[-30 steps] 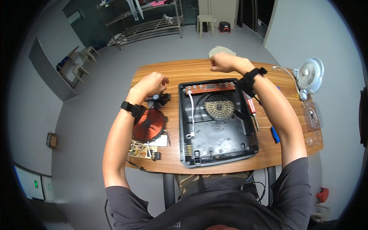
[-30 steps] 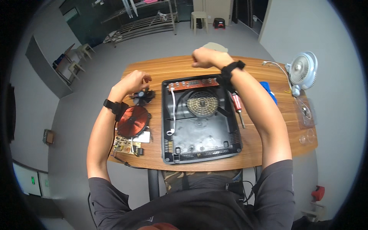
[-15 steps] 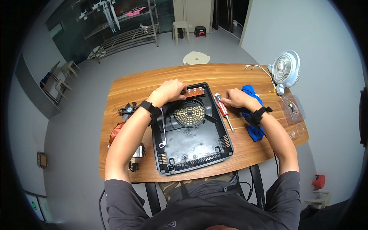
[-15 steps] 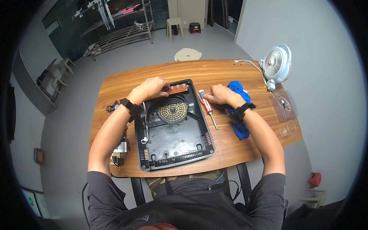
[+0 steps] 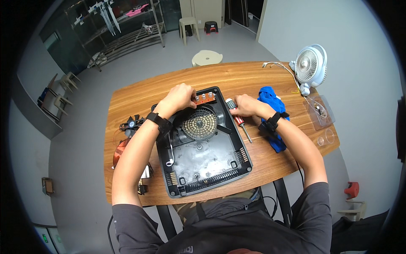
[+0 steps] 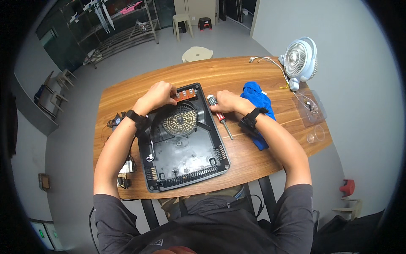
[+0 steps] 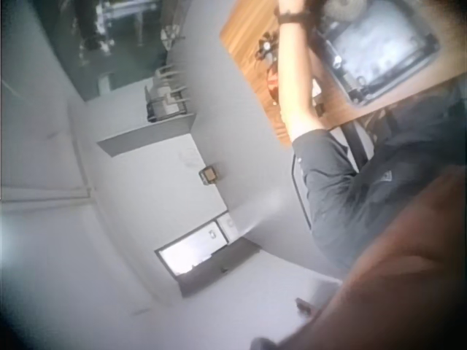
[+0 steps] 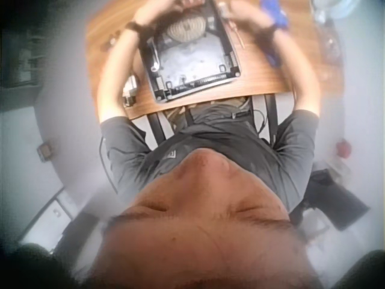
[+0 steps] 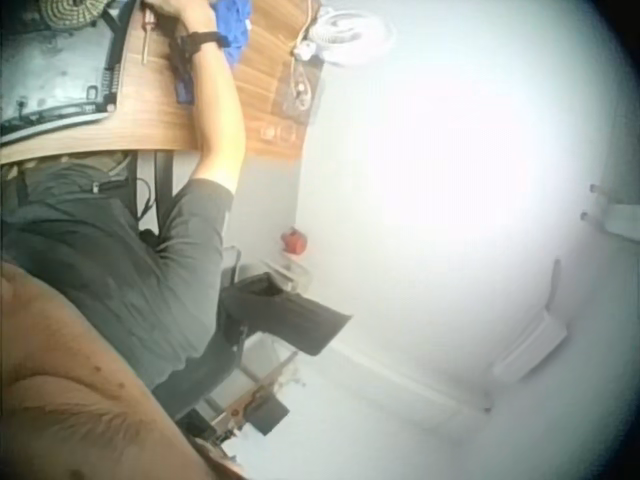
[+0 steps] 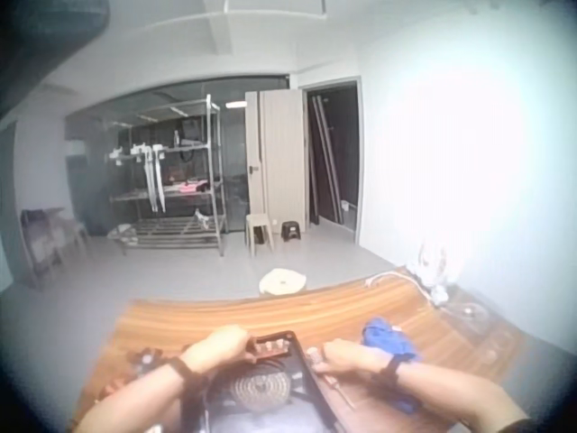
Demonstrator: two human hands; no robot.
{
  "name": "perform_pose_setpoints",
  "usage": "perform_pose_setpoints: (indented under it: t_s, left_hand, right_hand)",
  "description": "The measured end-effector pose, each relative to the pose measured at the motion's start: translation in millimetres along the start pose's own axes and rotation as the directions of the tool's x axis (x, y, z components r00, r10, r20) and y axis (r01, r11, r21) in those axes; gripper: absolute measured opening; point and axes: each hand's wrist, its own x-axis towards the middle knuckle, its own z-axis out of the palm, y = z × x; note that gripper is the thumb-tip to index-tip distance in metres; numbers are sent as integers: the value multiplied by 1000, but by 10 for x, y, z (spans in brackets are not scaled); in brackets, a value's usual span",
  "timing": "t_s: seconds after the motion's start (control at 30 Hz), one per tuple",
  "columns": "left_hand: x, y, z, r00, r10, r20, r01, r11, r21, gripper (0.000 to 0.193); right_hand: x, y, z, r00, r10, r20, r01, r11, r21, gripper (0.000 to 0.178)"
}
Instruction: The person uses a screwdriver to remove screws from a disassembled electronic device on a wooden table. They remove a copper-colored disc and other internal components, placing them on the table.
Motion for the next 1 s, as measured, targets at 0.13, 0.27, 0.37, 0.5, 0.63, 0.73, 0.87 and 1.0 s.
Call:
perform_pose_setpoints:
  t_s: [0.13,0.27,0.37,0.5,0.63,0.73,0.87,1.0]
  left_hand:
    - [-14,-11,-25,1000,-23,-5,23,1000,-6,36]
    - [14,-16,11,999,-36,-26,35,999,-7,36]
    - [46,3,56,999,-25,-42,24,999,-21,36]
    - [101,29,102,999,-5,-46,5,1000,-1,36]
    - [51,-11,79,999,-33,-39,33,999,-1,36]
    - [54,-25,69,999,-40,-25,40,999,-10,37]
    - [38,-12,46,999,-46,-26,46,999,17,35]
    - [37,-7,46,999,-44,-26,44,999,13,36]
  right_hand:
    - [87,12,108,999,-32,-23,31,999,-9,47]
    - [112,83,95,999,-31,12,30,999,12,50]
    - [-53,29,-253,994,5,-107,6,994,106,46]
    - [-286,-98,-876,899,-55,-435,137,977,161,37]
    - [-466,-790,-1289,787,-94,-610,274,939,210,31]
    - [-286,-896,-1140,658,-225,-719,422,901,103,33]
    - [2,-896,-857,678,-322,-661,464,885,45,38]
    - [99,-891,-762,712,-281,-644,474,869,144,38]
